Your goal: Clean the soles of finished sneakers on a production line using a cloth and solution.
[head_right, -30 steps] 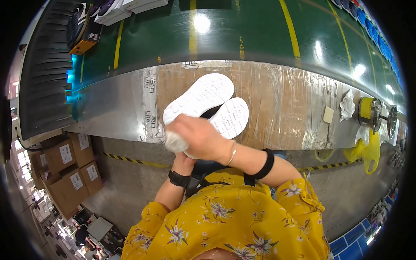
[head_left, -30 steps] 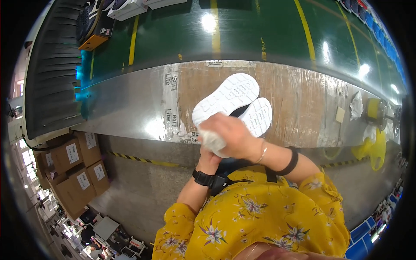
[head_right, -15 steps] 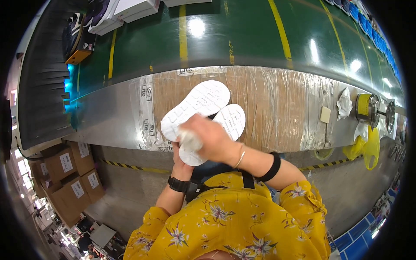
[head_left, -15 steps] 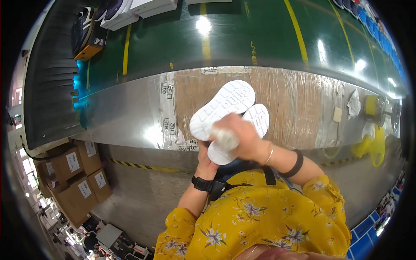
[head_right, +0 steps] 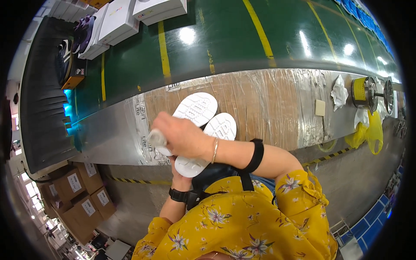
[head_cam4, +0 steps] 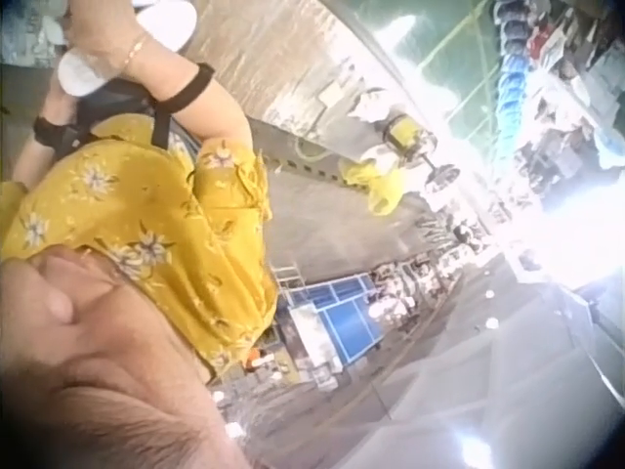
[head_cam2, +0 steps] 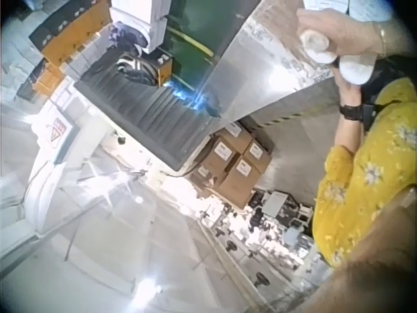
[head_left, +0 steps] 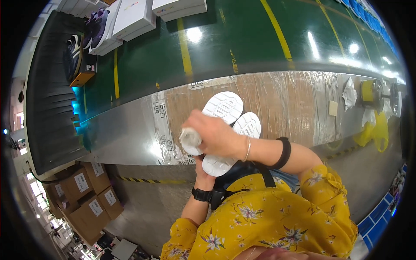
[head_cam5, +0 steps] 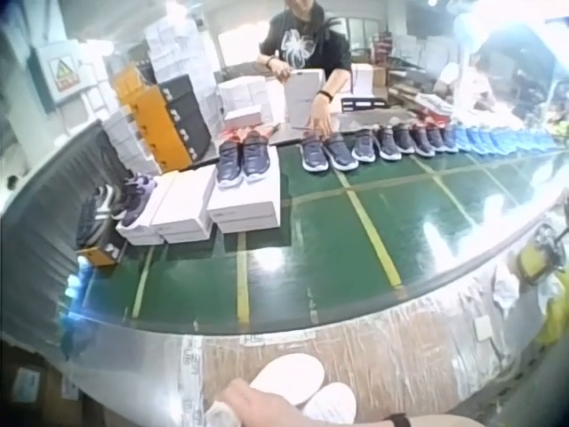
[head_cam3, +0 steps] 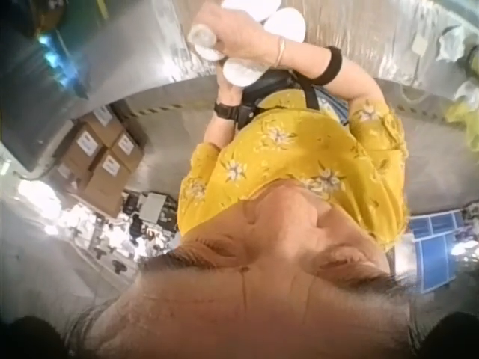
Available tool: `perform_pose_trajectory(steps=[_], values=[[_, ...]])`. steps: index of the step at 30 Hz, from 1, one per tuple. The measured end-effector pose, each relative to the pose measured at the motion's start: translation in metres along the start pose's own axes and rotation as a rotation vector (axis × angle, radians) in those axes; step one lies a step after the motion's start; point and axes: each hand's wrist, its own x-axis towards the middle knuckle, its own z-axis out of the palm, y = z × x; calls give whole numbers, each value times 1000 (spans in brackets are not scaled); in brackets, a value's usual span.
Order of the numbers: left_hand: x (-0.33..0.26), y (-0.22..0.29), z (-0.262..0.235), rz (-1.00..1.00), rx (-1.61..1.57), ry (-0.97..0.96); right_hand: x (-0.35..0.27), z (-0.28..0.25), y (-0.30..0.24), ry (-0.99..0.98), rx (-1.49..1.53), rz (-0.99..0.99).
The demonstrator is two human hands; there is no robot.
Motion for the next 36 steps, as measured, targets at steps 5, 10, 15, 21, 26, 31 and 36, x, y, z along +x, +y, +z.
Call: perform_pose_trajectory(steps=[5, 10, 15, 21, 26, 31, 36], values=[[4, -2, 9, 22, 118, 17, 7, -69, 67, 392, -206, 318], [3, -1, -4, 68, 132, -137, 4, -41, 40, 245, -279, 278], [0, 0, 4, 99, 325, 48, -12, -3, -9, -196, -90, 49], [2, -1, 23, 48, 220, -34, -30, -83, 71, 409, -250, 281], [2, 0, 13, 66, 115, -62, -58, -96, 86, 498, -294, 314], [4, -1, 17, 68, 57, -58, -94, -79, 64, 604, -145, 367], [5, -3, 21, 133, 55, -2, -135, -26, 0, 232, -249, 137]])
